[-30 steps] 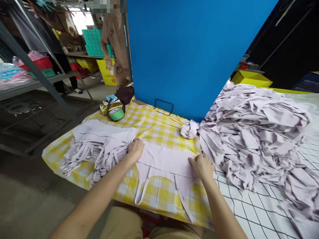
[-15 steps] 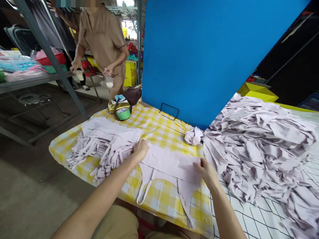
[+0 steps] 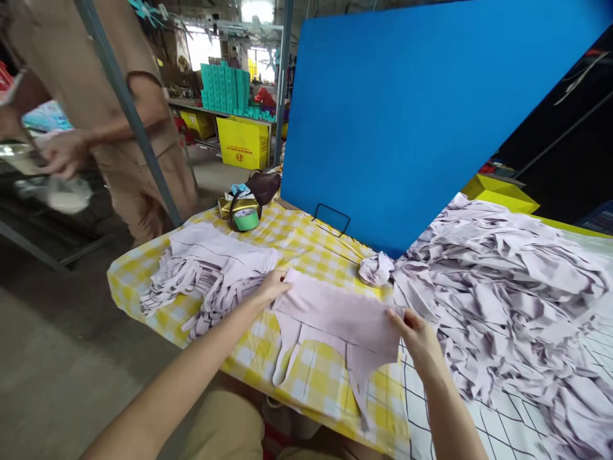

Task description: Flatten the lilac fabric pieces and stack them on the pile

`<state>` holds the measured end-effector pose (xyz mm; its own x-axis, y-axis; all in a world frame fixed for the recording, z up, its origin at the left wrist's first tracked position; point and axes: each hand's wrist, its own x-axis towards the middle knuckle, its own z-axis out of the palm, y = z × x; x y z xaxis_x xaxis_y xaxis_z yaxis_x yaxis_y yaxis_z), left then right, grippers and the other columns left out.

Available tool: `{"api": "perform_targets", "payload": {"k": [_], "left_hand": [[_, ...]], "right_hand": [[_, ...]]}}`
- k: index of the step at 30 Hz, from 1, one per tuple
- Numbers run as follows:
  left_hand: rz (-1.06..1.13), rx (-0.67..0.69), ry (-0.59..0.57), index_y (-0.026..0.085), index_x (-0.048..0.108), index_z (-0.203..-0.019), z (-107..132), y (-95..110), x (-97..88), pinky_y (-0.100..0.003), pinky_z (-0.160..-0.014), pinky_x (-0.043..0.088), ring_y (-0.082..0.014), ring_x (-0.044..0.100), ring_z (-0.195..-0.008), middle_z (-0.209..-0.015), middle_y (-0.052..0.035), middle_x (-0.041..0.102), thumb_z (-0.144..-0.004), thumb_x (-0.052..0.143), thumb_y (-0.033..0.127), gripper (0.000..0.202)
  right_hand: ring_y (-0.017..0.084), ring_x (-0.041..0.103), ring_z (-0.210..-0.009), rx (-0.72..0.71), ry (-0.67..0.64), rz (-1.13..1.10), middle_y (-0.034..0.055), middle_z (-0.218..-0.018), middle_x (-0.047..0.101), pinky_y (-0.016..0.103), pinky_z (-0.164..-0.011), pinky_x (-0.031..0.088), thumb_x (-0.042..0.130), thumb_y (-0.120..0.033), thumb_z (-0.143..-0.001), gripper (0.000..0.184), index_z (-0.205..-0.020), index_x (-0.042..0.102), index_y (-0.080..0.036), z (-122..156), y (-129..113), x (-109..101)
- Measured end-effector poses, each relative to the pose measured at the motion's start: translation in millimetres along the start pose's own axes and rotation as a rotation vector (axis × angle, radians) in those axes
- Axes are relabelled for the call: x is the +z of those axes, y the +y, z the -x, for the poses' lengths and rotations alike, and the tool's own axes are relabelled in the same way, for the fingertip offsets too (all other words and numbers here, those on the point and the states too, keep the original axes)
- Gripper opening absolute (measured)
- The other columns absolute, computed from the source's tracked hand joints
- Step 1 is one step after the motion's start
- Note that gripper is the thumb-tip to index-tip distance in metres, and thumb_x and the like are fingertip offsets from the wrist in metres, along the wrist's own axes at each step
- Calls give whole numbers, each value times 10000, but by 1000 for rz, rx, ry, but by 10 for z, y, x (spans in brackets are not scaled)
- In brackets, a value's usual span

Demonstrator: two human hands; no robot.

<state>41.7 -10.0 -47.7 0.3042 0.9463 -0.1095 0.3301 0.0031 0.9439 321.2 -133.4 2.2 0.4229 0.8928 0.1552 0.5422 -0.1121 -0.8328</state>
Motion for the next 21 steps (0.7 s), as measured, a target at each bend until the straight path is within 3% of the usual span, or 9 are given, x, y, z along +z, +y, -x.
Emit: {"api": "perform_targets", "payload": {"k": [5, 10, 15, 21], "left_hand": [[319, 61, -21, 91, 639, -788, 76, 318, -282, -286, -671, 484, -173, 620, -672, -695, -60, 652, -656, 664, 403, 340], [646, 192, 65, 106, 638, -713, 101, 753, -619, -269, -649, 482, -157, 605, -643, -652, -33, 650, -530, 765, 419, 385], [623, 335, 204, 123, 648, -795, 155, 1061, -1004, -253, -632, 487, -169, 618, -700, -704, -18, 669, -516, 773, 429, 433], [512, 399, 417, 116, 635, -837, 365, 1104, -1597, -279, -641, 501, -201, 627, -761, -739, -34, 674, -551, 750, 450, 454]], "right_hand": [[159, 493, -580, -25, 68, -116, 16, -616, 566, 264, -508, 382, 654, -479, -616, 310, -649, 609, -174, -67, -366, -245], [170, 508, -619, -154, 135, -137, 18, -669, 593, 286, -541, 381, 665, -444, -629, 260, -713, 642, -199, -210, -898, -352], [179, 511, -646, -306, 109, -195, 36, -696, 602, 322, -586, 396, 651, -431, -685, 226, -721, 646, -209, -357, -1342, -252], [174, 517, -650, -408, -21, -251, 19, -666, 590, 297, -566, 396, 634, -448, -710, 247, -724, 651, -202, -329, -1775, 86]]}}
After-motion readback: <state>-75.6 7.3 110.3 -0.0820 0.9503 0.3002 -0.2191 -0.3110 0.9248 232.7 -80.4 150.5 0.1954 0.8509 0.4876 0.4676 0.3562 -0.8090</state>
